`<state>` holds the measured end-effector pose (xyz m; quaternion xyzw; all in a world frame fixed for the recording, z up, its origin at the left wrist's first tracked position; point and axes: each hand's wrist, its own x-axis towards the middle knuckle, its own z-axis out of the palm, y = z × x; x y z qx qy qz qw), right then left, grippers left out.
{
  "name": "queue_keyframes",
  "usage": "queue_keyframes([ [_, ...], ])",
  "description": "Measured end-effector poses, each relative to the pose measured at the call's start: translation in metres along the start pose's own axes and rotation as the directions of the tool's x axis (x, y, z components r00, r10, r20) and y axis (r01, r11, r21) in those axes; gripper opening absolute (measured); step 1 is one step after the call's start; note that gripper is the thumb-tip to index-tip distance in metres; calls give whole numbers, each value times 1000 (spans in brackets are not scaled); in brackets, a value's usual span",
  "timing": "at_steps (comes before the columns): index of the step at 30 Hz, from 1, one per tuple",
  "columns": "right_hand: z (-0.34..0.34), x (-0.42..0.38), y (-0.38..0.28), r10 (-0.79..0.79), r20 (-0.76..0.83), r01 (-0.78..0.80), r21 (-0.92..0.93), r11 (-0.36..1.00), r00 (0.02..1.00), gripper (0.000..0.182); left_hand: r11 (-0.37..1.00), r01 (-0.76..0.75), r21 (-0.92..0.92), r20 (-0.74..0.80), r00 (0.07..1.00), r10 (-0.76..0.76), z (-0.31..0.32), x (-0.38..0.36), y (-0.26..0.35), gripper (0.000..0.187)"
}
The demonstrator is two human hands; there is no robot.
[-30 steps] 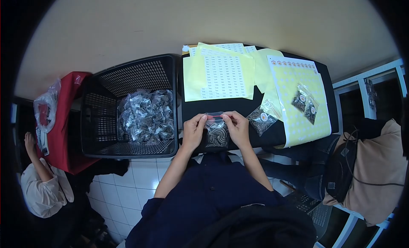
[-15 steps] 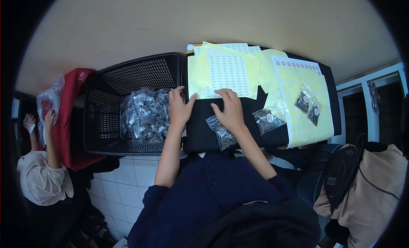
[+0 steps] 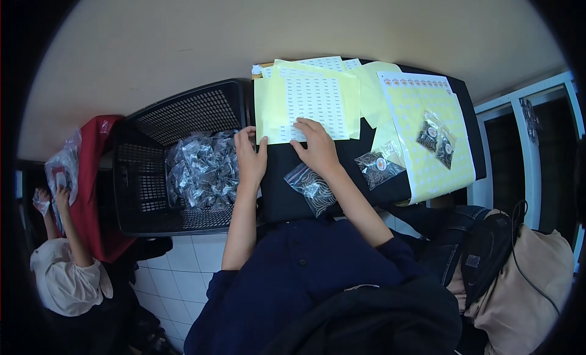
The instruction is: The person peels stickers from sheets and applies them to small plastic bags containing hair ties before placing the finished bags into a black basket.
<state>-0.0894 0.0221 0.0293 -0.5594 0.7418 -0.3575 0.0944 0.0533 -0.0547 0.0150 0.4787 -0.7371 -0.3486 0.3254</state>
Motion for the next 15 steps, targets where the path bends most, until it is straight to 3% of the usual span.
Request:
queue_keyframes([
  [3,0,3,5,7,-13,-6,61,998,1000,30,998,-46,51,53,998,43,-4,3,8,29],
  [5,2,7,14,-6,-13,9,211,977,1000,27,998,-47,49,97,994,42,0,7,12,28],
  [6,0,10,13,-7,-13,9,213,977,1000,27,969,20,-246,118,993,9,5,8,15,28],
  [7,-3,12,12,8,1,-8,246,969,1000,26,851,91,-517,148,989,-16,9,9,17,27],
  [8,-4,14,11,23,16,-26,277,960,1000,25,852,93,-515,148,989,-19,13,11,18,27],
  [10,-2,18,9,19,3,-19,285,958,1000,25,632,332,-700,351,931,-101,19,15,17,28],
  [12,-1,22,8,40,-5,-37,274,961,999,27,630,362,-687,380,918,-113,24,17,11,30],
  [14,2,24,9,64,-27,-55,266,962,998,26,421,499,-757,455,866,-209,27,17,8,32],
  [15,3,25,9,87,-43,-73,261,963,995,26,421,500,-757,456,866,-208,28,17,8,32],
])
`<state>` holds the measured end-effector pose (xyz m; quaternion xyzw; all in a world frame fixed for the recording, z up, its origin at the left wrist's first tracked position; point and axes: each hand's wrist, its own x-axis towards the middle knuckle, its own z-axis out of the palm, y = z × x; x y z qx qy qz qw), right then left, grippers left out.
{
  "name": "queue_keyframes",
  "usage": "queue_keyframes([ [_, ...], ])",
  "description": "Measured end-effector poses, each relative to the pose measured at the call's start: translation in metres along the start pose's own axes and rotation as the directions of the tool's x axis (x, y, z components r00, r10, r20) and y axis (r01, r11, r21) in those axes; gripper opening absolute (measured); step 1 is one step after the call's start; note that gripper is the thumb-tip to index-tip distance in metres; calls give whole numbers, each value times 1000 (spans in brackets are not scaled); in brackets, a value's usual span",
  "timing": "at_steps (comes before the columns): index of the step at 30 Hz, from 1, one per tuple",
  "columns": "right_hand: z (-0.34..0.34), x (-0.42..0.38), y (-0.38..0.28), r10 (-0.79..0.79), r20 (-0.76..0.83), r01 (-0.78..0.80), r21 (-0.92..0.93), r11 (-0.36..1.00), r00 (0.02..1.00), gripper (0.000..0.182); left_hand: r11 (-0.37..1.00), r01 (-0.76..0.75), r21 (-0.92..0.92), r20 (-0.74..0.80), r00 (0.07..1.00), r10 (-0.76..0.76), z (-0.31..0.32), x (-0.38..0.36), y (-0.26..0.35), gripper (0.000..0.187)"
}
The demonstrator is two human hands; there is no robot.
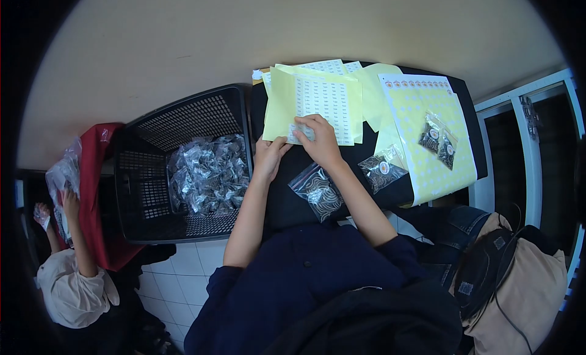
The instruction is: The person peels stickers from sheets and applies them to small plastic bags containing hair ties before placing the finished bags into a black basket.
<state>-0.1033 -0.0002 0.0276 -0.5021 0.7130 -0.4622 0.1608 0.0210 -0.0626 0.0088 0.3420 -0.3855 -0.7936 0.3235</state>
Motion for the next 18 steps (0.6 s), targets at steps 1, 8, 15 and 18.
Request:
queue_keyframes([
  [1,1,0,0,0,0,0,-1,1000,1000,26,999,11,-42,27,1000,-10,0,0,0,31],
  [8,5,0,-3,-2,-119,9,57,998,993,19,999,35,32,-11,999,-35,6,2,-3,28],
  [15,4,2,0,155,-77,-136,213,968,985,12,999,31,-21,-42,999,-32,6,3,-3,28],
  [18,1,6,7,162,-17,-152,251,956,987,13,1000,18,1,-18,1000,-18,0,0,-9,37],
])
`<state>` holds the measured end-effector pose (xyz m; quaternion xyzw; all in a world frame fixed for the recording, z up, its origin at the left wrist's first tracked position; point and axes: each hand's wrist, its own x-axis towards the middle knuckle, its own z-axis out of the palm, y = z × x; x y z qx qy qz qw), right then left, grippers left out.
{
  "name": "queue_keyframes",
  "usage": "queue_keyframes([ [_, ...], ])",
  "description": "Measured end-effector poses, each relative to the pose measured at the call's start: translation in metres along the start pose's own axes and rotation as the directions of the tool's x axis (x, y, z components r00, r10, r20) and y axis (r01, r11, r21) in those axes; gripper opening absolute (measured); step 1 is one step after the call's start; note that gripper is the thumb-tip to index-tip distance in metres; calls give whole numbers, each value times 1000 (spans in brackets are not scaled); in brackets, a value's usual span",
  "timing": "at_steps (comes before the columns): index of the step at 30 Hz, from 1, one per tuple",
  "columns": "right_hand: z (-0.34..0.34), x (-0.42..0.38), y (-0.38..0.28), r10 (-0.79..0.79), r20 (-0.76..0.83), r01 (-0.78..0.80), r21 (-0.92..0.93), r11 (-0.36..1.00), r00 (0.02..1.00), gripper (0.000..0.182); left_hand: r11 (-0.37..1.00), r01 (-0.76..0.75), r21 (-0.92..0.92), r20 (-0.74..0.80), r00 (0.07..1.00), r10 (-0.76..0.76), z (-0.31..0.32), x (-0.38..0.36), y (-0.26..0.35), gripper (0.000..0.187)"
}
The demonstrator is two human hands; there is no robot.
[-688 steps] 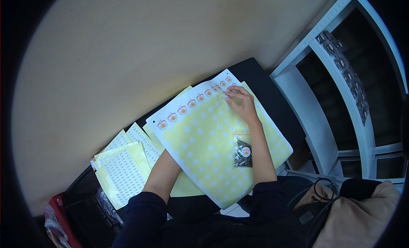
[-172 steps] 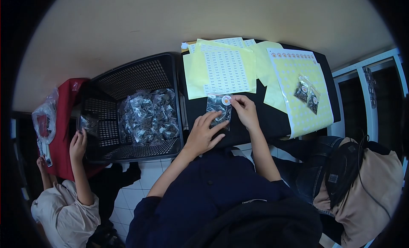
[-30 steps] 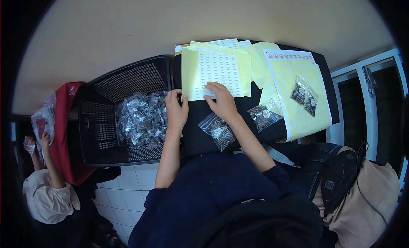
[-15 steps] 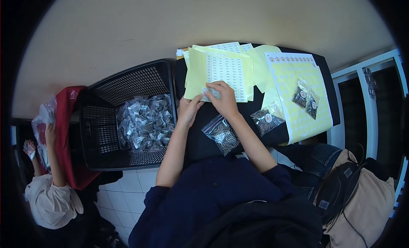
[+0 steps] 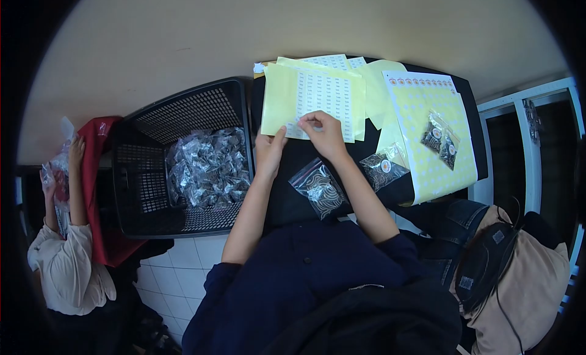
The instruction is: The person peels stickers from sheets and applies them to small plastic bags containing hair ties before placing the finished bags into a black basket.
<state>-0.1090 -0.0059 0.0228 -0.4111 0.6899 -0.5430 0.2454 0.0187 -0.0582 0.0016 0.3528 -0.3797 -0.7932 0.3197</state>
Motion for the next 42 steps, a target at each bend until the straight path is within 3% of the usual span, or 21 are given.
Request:
queue_keyframes([
  [1,-6,-3,0,4,6,-4,-1,1000,1000,13,963,-257,87,-116,957,266,-1,-3,-5,45],
  [2,-14,-5,-1,-37,48,37,-1,999,998,17,853,-481,203,-201,832,518,-2,-5,-8,54],
  [3,-24,-7,-7,-78,89,78,1,997,993,22,853,-479,205,-206,831,516,-4,-15,-2,54],
  [4,-37,-14,-17,-77,94,77,3,997,993,22,802,-434,411,-220,806,549,-5,-31,9,60],
  [5,-52,-28,-30,9,230,12,-93,996,973,30,715,-364,596,-224,780,584,-7,-46,15,66],
  [6,-59,-41,-38,107,350,-39,-197,980,930,39,716,-363,596,-227,779,584,-9,-57,15,66],
  [9,-60,-69,-42,233,446,-107,-289,951,864,54,652,-325,685,-146,816,559,-9,-80,7,65],
  [11,-54,-78,-32,231,462,-105,-282,954,857,51,733,-371,571,-104,853,512,-7,-85,-5,64],
  [13,-49,-82,-28,222,348,-268,88,959,911,50,769,-387,509,-86,866,492,-5,-82,-11,58],
  [14,-46,-86,-19,201,280,-265,214,940,939,50,858,-382,343,-10,912,410,-5,-79,-15,53],
  [15,-43,-89,-13,197,277,-261,217,941,940,50,923,-345,171,84,939,335,-2,-79,-15,49],
  [17,-38,-94,-6,138,72,-155,359,921,988,48,999,-21,25,181,983,16,5,-78,-11,37],
  [19,-36,-98,-15,143,53,-152,365,919,988,49,980,-152,130,223,967,120,15,-77,-19,28],
  [22,-39,-99,-26,140,-84,-103,346,933,987,35,988,-131,84,199,973,113,16,-73,-24,22],
  [24,-50,-94,-26,-169,-20,166,-120,979,985,14,987,-133,93,192,975,114,17,-73,-24,20],
  [25,-51,-93,-30,-170,-24,166,-120,979,985,14,986,-134,102,181,977,114,18,-73,-24,18],
  [27,-52,-91,-39,-233,118,261,-379,888,965,9,984,-117,138,193,977,89,16,-72,-22,18],
  [42,-44,-88,-45,-219,130,255,-543,800,967,9,972,-162,172,223,967,122,13,-71,-27,21],
])
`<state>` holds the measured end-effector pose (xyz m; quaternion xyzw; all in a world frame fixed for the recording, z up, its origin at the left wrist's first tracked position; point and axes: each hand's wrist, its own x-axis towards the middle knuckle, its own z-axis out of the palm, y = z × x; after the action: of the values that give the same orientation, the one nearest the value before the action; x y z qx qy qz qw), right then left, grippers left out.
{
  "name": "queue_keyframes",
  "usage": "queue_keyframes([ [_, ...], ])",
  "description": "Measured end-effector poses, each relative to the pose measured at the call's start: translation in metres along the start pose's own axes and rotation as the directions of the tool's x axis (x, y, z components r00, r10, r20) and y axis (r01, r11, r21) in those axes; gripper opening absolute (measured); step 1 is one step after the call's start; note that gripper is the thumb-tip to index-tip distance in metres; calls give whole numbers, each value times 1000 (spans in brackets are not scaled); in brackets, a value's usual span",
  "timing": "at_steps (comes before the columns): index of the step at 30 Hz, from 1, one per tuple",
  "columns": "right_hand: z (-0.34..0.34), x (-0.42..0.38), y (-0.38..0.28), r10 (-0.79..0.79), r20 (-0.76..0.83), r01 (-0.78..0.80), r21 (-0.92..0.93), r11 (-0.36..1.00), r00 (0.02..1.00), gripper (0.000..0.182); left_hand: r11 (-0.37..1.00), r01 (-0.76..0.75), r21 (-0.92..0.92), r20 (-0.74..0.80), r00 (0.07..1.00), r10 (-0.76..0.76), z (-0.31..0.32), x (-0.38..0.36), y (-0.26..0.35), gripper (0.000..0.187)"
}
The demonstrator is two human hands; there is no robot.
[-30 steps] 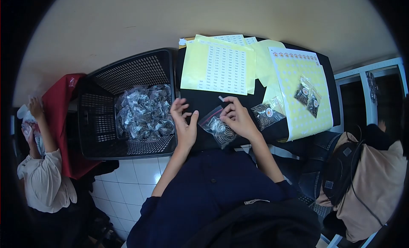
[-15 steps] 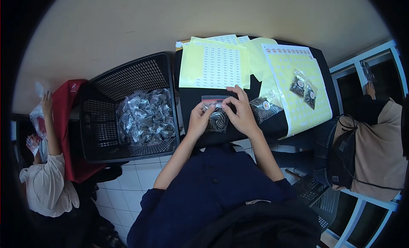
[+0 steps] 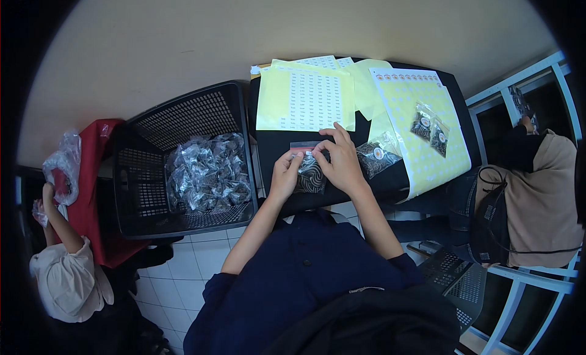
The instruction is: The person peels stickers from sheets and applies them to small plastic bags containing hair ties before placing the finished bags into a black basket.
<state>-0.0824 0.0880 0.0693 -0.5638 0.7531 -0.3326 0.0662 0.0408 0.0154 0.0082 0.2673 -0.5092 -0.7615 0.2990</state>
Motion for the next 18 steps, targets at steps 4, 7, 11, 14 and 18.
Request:
queue_keyframes([
  [4,2,-1,0,9,-19,-9,25,1000,1000,10,999,2,-42,-2,1000,-2,0,0,-2,21],
  [7,1,-1,-3,3,-19,-3,1,1000,1000,10,1000,-6,-25,-2,1000,6,-2,1,-5,21],
  [11,1,-1,-2,-8,-24,8,-5,1000,1000,10,1000,-2,-31,2,1000,2,0,-1,-1,22],
  [14,2,0,-5,5,-9,-4,39,999,1000,11,999,27,-21,17,999,-27,-2,-2,3,21],
  [18,8,4,-8,-15,-8,16,40,999,1000,11,999,-33,-25,79,996,35,-5,-1,-1,22],
])
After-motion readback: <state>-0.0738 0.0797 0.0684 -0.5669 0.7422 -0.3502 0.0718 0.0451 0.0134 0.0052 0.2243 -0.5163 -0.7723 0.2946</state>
